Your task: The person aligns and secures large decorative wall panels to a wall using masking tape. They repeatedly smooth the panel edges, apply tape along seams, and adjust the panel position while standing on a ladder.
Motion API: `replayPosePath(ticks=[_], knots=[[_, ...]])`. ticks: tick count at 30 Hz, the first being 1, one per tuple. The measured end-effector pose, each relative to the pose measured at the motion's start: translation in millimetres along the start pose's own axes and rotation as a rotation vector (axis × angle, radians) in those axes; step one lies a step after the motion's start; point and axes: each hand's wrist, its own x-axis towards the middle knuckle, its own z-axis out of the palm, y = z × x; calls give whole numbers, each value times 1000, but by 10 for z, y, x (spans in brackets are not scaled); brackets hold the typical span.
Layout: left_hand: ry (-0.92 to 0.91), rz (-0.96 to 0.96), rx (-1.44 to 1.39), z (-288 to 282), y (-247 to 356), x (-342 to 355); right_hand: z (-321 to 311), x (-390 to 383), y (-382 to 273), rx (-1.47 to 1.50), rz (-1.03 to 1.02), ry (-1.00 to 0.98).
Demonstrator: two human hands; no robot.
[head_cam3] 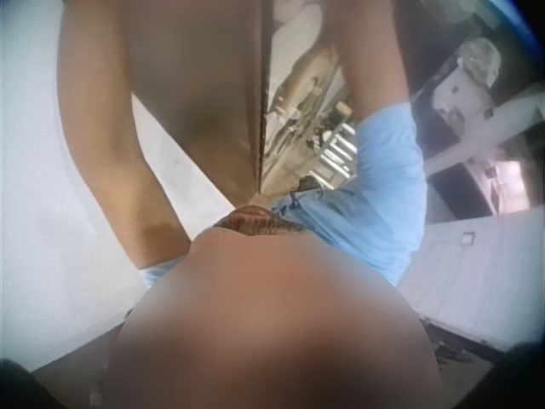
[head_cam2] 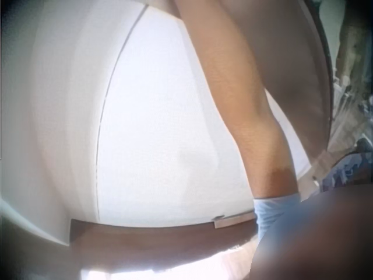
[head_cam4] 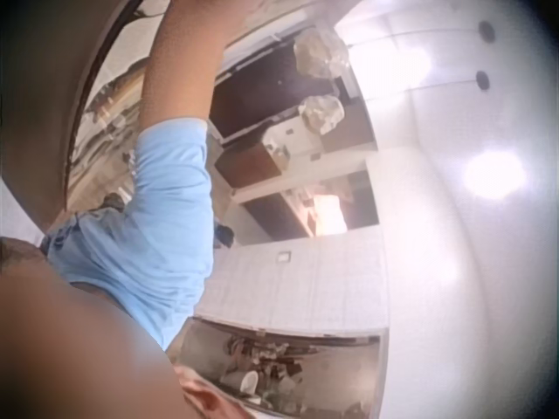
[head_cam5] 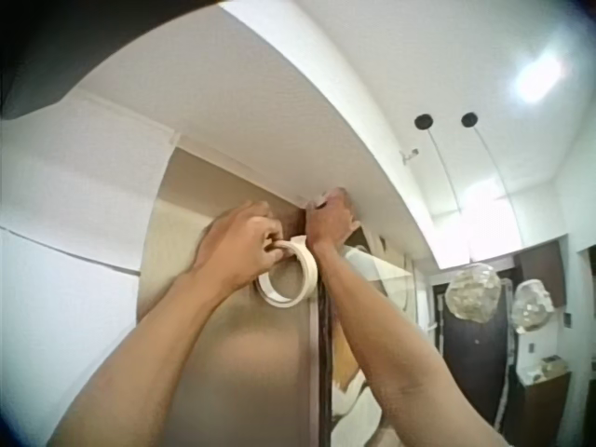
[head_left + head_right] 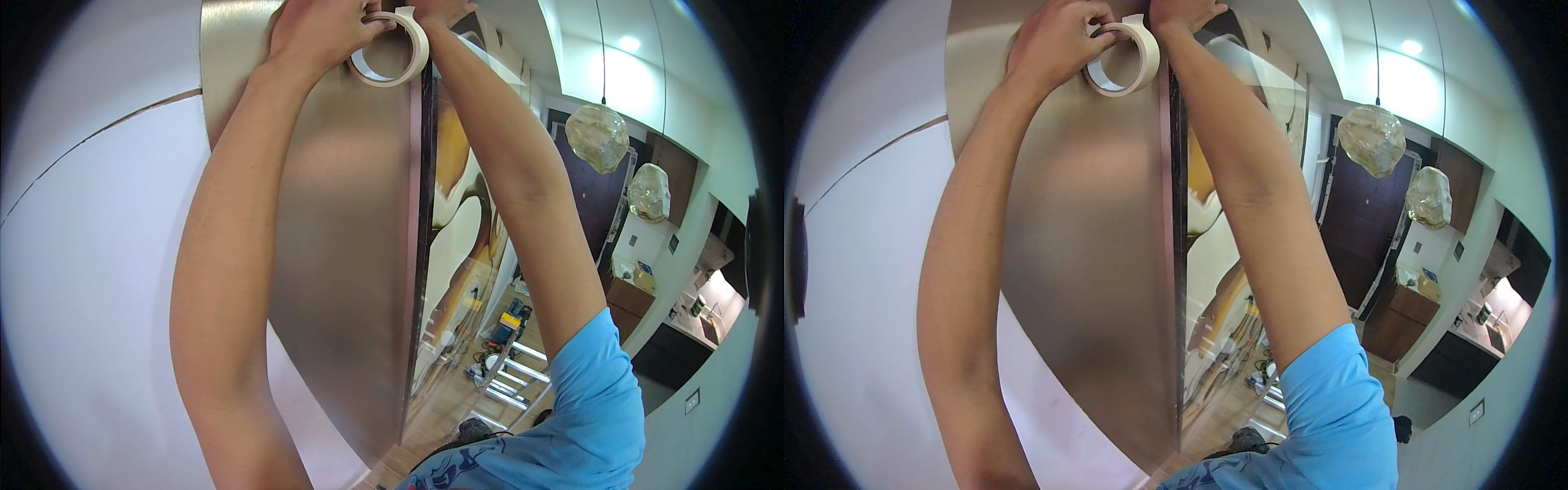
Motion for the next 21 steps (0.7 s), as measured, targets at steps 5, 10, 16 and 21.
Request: replayPosePath(ticks=[5,10,16,21], knots=[[12,10,-25,-9,-24,-3,-9,-7,-55,7,46,5],[0,-26,-29,-28,10,-18,-73,-1,-101,162,165,-134],[-131,-110,-33,-59,35,6,-81,-69,-99,139,123,14],[-82,-60,2,-83,-6,-49,-122,-77,-88,155,186,-26]])
